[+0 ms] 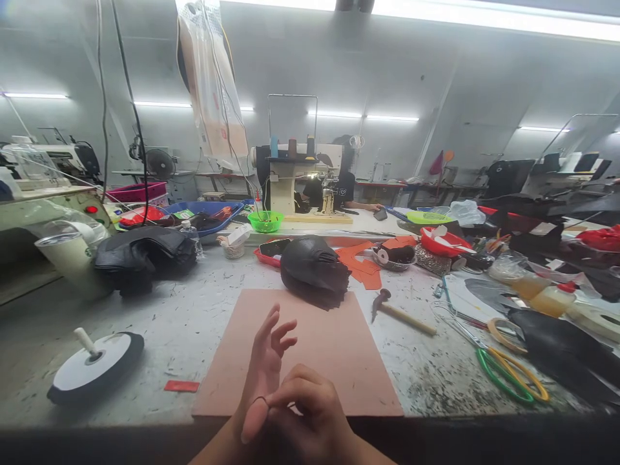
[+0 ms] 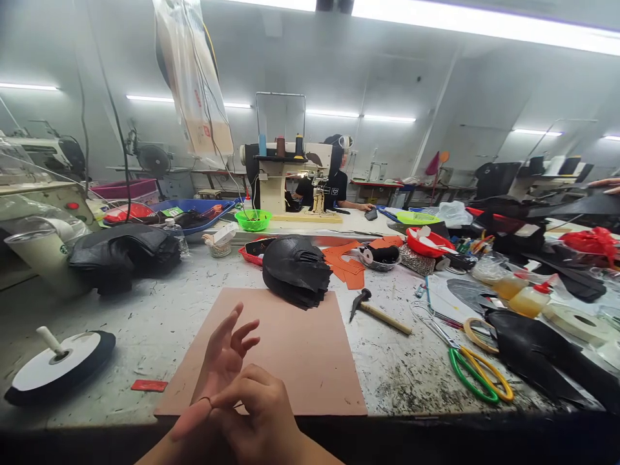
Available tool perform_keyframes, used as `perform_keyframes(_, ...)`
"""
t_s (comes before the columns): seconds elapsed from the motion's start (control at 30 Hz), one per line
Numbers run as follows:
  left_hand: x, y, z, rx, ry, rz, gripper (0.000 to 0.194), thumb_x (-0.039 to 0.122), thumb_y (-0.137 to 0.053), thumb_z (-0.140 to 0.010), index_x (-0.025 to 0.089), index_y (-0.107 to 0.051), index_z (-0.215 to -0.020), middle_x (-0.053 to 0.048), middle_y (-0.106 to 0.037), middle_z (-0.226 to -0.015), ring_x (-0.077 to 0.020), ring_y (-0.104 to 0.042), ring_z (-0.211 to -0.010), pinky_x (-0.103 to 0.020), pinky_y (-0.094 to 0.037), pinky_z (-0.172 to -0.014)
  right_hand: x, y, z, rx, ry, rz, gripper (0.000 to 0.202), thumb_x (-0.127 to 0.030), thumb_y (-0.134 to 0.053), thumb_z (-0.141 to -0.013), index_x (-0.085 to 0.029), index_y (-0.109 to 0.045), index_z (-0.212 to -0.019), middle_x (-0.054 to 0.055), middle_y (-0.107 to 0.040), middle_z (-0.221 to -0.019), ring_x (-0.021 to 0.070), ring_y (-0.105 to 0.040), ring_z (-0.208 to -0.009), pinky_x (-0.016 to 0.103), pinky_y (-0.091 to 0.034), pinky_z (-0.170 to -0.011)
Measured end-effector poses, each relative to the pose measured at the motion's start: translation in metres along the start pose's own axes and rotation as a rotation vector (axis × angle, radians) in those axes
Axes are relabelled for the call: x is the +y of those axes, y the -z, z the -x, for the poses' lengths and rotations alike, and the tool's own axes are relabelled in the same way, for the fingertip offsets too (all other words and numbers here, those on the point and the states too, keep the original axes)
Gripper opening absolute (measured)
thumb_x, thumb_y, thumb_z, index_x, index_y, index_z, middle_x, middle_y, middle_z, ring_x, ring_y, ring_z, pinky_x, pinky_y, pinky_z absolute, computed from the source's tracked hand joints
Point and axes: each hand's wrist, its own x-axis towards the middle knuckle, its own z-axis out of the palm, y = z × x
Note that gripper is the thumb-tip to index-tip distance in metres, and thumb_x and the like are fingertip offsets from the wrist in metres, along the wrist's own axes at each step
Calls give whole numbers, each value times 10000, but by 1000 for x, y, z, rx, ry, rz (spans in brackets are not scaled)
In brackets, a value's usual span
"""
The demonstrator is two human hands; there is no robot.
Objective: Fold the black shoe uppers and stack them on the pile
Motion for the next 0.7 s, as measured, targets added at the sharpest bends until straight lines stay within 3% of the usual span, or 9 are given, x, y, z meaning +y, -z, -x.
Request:
perform_keyframes(0.13, -6, 2, 4, -86, 9, 15, 891, 802, -441, -529, 321, -359, -1275, -43, -202, -1426, -291, -430, -1104, -348, -417, -834, -4, 4, -2, 11, -66, -33, 79, -139, -542, -720, -185, -607, -715, -16, -505, -618, 90, -421, -531, 208, -343, -507)
perform_keyframes(0.3, 2, -1, 6, -139, 25, -62, 958, 818, -473, -455, 314, -376, -1264, -55, -167, -1431, -320, -404, -1110, -392, -383, -862, -6, 3, 0, 58, -222, -131, 64, -202, -566, -692, -166, -597, -649, -51, -394, -505, 66, -302, -441, 200, -267, -438)
perform_keyframes(0.37, 7, -3, 6, -144, 32, -85, 901, 801, -482, -490, 322, -399, -1249, -50, -184, -1427, -320, -403, -1116, -395, -376, -870, -5, 0, 1, 54, -270, -196, 76, -219, -571, -693, -163, -596, -649, -54, -405, -474, 66, -302, -423, 203, -263, -435)
perform_keyframes(0.5, 14, -7, 5, -156, 16, -111, 701, 699, -475, -649, 334, -408, -1245, -39, -214, -1420, -295, -417, -1120, -388, -383, -873, 1, -8, 4, 21, -403, -442, 211, -356, -621, -706, -153, -576, -673, 15, -575, -589, 121, -476, -521, 236, -355, -519)
perform_keyframes(0.63, 18, -7, 3, -218, 15, -152, 478, 541, -409, -799, 341, -419, -1234, -36, -238, -1407, -272, -434, -1114, -386, -387, -873, 5, -17, 4, 18, -522, -590, 365, -493, -671, -644, -153, -538, -637, 16, -565, -560, 136, -498, -532, 257, -381, -561)
perform_keyframes(0.7, 19, -5, 1, -214, 2, -178, 487, 544, -418, -796, 337, -416, -1237, -47, -246, -1402, -273, -444, -1107, -385, -393, -866, 6, -17, 3, -5, -537, -601, 400, -534, -652, -656, -152, -534, -658, 1, -536, -564, 111, -463, -514, 234, -364, -538)
